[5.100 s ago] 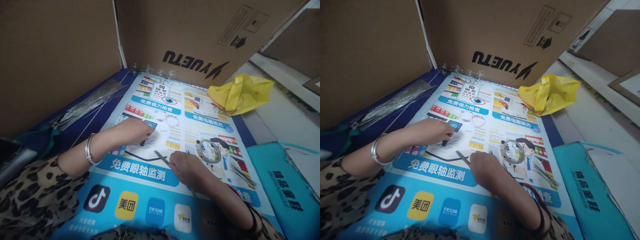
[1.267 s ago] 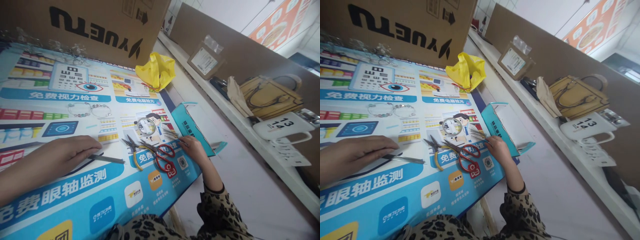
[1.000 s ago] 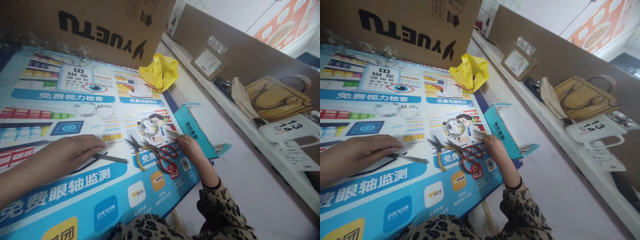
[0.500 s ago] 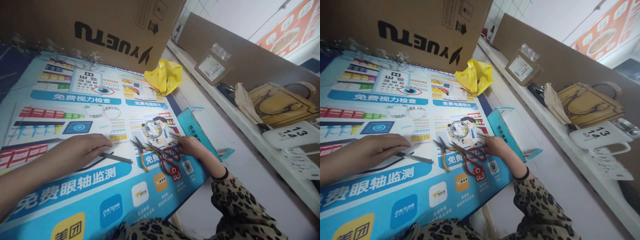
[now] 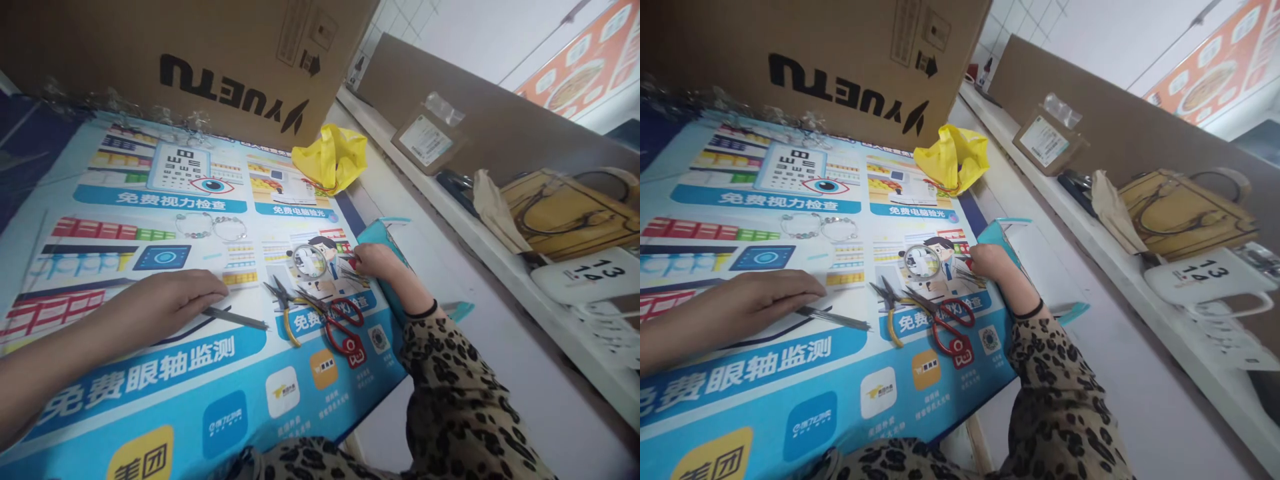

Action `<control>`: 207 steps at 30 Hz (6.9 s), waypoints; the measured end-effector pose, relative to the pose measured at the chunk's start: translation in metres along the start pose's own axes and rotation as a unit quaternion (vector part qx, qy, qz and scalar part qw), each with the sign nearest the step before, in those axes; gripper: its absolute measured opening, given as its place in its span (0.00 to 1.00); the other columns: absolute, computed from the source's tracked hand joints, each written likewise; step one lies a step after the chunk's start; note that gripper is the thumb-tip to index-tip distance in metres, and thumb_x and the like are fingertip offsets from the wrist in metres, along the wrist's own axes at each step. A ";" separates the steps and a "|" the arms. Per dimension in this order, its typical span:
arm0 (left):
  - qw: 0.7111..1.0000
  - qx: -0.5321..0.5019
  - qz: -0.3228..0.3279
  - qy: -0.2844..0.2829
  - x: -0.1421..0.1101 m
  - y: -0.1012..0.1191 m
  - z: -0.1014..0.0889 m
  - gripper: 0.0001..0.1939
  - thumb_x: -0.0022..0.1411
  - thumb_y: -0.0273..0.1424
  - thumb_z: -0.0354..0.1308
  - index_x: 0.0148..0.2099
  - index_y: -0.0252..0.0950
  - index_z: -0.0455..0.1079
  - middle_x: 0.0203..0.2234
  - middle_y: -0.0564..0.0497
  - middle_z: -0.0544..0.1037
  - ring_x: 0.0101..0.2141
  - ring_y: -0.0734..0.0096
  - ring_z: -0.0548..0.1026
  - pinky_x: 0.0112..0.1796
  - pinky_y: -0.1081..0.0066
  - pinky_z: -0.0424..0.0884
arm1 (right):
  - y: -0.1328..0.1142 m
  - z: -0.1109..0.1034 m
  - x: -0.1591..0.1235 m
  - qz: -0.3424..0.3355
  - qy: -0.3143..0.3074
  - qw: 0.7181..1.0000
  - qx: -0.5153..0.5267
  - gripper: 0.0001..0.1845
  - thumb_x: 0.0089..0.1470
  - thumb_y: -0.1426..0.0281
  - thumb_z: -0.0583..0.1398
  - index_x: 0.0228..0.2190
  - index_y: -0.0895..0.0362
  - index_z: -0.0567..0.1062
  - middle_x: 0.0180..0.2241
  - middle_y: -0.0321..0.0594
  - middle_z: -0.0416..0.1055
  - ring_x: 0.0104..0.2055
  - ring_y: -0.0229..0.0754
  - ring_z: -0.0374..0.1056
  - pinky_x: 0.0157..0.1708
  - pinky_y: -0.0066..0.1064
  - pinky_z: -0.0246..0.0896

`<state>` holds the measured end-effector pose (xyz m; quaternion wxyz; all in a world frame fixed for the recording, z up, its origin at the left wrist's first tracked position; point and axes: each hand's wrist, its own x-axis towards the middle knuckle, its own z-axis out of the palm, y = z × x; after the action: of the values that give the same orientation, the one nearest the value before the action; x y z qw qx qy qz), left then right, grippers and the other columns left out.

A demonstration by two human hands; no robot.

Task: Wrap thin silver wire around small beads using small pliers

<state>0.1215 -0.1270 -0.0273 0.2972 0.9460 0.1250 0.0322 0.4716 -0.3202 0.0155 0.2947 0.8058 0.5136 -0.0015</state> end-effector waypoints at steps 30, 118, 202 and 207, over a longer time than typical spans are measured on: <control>0.997 0.021 0.043 0.065 0.000 -0.009 0.004 0.16 0.62 0.38 0.45 0.42 0.42 0.73 0.40 0.53 0.78 0.39 0.67 0.75 0.40 0.69 0.68 | -0.014 0.013 -0.066 -0.015 0.009 1.000 -0.003 0.10 0.51 0.72 0.51 0.30 0.58 0.72 0.31 0.43 0.73 0.33 0.40 0.68 0.26 0.27 0.50; 0.827 -0.492 -0.199 0.186 0.005 0.021 0.006 0.07 0.48 0.31 0.60 0.28 0.33 0.67 0.18 0.57 0.68 0.18 0.80 0.65 0.23 0.75 0.62 | -0.188 -0.068 0.015 -0.170 -0.003 0.540 0.824 0.11 0.40 0.64 0.66 0.27 0.57 0.77 0.26 0.35 0.73 0.28 0.34 0.65 0.33 0.29 0.59; 0.993 -0.093 -0.049 0.057 0.001 -0.001 0.002 0.10 0.57 0.39 0.53 0.34 0.41 0.72 0.32 0.51 0.76 0.34 0.63 0.72 0.34 0.70 0.64 | -0.016 -0.070 0.012 0.030 0.076 0.990 0.118 0.12 0.51 0.75 0.50 0.30 0.58 0.73 0.32 0.43 0.71 0.33 0.40 0.63 0.27 0.29 0.45; 1.000 -0.013 -0.004 0.003 -0.003 0.007 -0.002 0.10 0.58 0.37 0.51 0.37 0.43 0.72 0.36 0.50 0.76 0.40 0.59 0.70 0.40 0.67 0.63 | 0.001 -0.038 0.034 0.027 -0.017 0.994 0.102 0.09 0.51 0.74 0.53 0.28 0.60 0.74 0.31 0.44 0.72 0.33 0.39 0.65 0.28 0.27 0.52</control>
<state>0.1198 -0.1323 -0.0213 0.3097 0.9413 0.1295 0.0355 0.4774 -0.2742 0.0366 0.2197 0.8451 0.4837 -0.0593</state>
